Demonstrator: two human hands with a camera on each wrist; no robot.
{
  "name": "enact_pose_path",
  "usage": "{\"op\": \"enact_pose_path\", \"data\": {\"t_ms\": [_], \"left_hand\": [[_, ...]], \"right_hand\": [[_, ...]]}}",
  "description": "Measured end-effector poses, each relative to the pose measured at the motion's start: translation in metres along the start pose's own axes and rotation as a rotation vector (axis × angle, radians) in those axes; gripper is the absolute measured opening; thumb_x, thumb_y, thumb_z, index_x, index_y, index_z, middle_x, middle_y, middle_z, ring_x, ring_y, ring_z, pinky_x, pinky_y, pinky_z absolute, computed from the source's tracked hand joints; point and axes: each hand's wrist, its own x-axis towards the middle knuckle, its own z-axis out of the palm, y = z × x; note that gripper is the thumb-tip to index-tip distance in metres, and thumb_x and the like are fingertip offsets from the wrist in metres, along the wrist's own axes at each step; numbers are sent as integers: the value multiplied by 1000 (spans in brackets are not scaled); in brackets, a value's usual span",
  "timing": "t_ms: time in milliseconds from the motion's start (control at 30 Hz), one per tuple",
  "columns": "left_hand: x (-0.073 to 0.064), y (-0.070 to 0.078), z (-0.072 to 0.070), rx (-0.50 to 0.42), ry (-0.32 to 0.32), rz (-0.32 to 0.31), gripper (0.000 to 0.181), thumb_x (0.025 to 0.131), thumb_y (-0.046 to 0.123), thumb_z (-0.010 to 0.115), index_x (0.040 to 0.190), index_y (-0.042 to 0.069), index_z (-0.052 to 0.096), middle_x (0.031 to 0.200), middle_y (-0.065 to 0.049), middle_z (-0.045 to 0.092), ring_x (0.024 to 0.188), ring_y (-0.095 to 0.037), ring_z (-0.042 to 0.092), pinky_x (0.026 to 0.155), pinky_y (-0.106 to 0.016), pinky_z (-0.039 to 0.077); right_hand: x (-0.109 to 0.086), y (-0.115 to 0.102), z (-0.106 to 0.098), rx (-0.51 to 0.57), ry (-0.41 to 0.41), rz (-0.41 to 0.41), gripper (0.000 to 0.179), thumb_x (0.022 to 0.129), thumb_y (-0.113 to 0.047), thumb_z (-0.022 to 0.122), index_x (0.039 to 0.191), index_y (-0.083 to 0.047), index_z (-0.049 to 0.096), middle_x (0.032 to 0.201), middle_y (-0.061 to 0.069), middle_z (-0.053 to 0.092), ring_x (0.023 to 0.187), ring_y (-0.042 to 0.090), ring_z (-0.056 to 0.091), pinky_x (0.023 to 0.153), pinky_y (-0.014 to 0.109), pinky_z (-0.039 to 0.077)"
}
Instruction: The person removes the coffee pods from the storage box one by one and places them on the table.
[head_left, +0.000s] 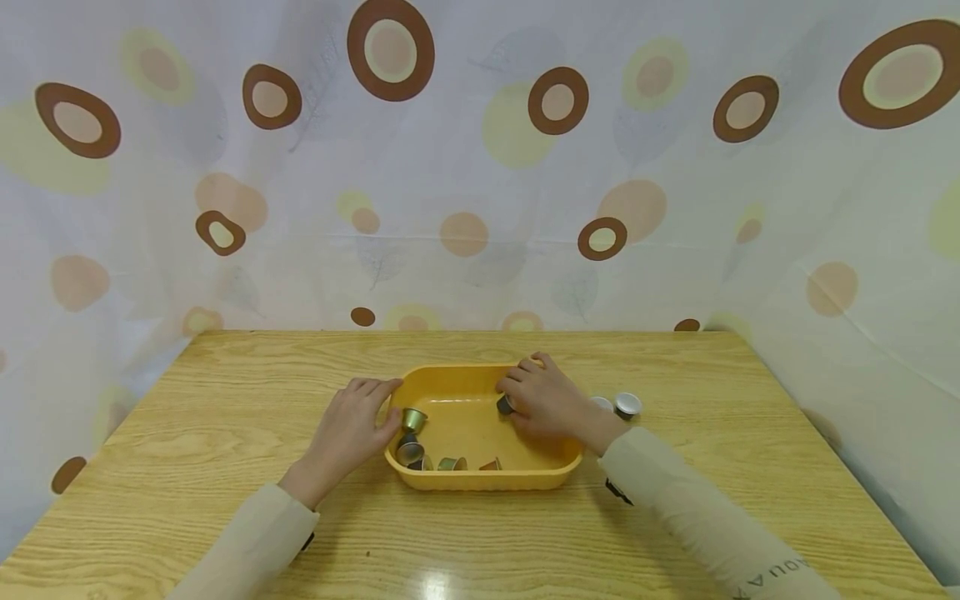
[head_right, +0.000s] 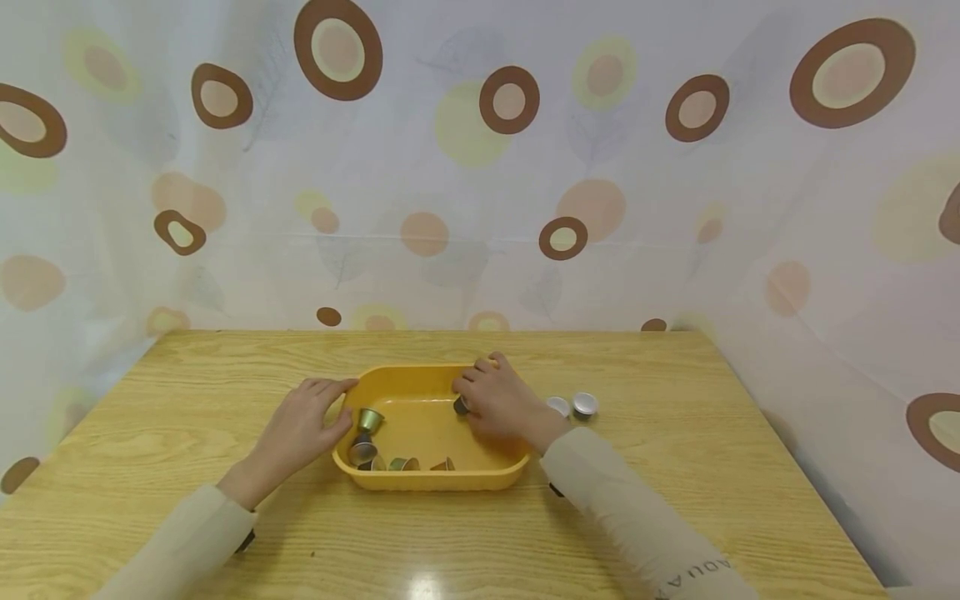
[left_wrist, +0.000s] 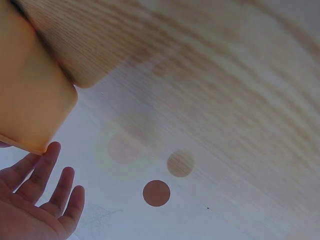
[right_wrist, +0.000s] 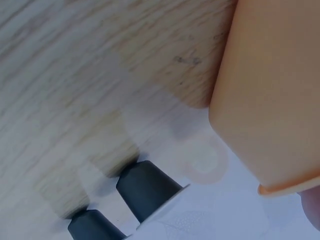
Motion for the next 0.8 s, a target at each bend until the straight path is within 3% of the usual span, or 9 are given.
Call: {"op": "enact_pose_path", "data": {"t_ms": [267, 800], "left_hand": [[0, 0, -1, 2, -3, 0, 37, 86, 23, 56, 120, 10, 60, 107, -5, 66, 103, -26, 56, 84, -42, 47], [0, 0, 0, 4, 0, 4, 37, 85, 23, 57, 120, 10, 60, 106, -5, 66, 102, -26, 56, 81, -41, 48]], "right_hand": [[-5, 4, -10, -12, 47, -17, 34, 74, -32, 73, 101, -16, 60, 99, -2, 63, 96, 20, 53, 95, 49, 38], [-19, 11, -21, -23, 84, 10, 32, 76, -31, 71, 103, -15, 63, 98, -1, 63, 95, 21, 54, 88, 44, 40]]}}
